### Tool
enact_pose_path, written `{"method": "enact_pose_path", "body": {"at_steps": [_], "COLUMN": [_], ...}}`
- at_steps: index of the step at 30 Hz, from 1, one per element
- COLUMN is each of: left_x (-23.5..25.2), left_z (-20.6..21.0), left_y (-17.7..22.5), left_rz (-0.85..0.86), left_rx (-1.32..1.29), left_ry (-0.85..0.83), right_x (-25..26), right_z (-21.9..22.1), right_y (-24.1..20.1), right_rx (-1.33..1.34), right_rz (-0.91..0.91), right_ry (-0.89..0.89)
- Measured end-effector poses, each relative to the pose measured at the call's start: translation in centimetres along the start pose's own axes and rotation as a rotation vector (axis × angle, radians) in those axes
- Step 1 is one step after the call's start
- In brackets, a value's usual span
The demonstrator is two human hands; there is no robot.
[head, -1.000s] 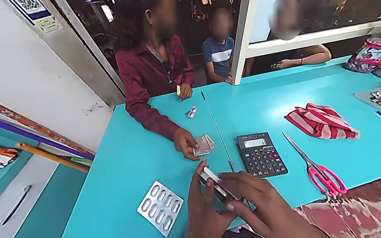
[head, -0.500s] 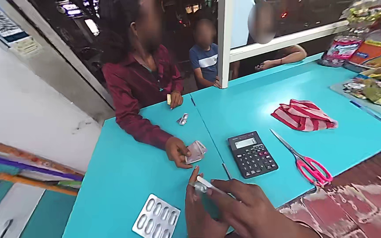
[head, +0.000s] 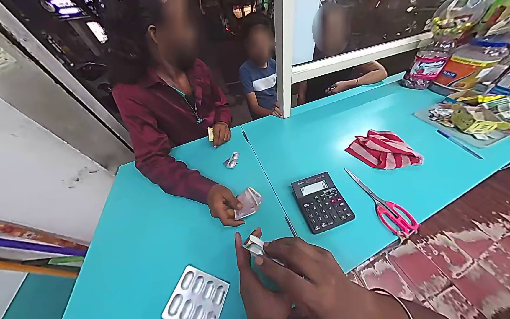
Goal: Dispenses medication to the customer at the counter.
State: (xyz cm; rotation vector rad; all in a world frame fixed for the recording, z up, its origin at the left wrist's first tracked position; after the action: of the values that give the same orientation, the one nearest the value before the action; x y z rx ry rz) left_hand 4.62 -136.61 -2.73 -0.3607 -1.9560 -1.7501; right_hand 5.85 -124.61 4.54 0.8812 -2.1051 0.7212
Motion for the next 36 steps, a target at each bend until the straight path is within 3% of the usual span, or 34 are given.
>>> {"method": "enact_pose_path", "body": {"at_steps": [13, 23, 31, 36], "left_x": [0.1, 0.2, -0.5, -0.7], "left_z": [-0.9, -1.0, -0.6, -0.3], "left_y": [2.0, 1.1, 1.1, 1.1], "left_rz": [0.138, 0.192, 0.277, 0.316], "left_rx": [0.178, 0.295, 0.202, 0.252], "left_ry": [-0.053, -0.055, -0.093, -0.132], "right_x": [-0.2, -0.2, -0.3, -0.7], "right_z": [-1.0, -1.4, -3.3, -4.3], "right_y": [-0.2, 0.2, 2.1, 2.9], "right_rx": [0.065, 0.032, 0.438, 0.512], "right_rz": [0.019, 0.055, 0.282, 0.266], "right_ry": [0.052, -0.038, -0.273, -0.326]}}
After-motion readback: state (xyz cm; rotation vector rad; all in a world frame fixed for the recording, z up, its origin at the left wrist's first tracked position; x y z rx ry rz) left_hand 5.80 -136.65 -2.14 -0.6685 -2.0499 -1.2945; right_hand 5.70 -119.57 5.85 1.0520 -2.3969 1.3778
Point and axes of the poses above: each hand's wrist, its own x-axis towards the middle knuckle, its own z-axis out of the palm, y = z × x, the point moved 4 cm from there along x, towards the middle knuckle, and after that the axes turned 5 degrees about -x, right-handed, at the moved point
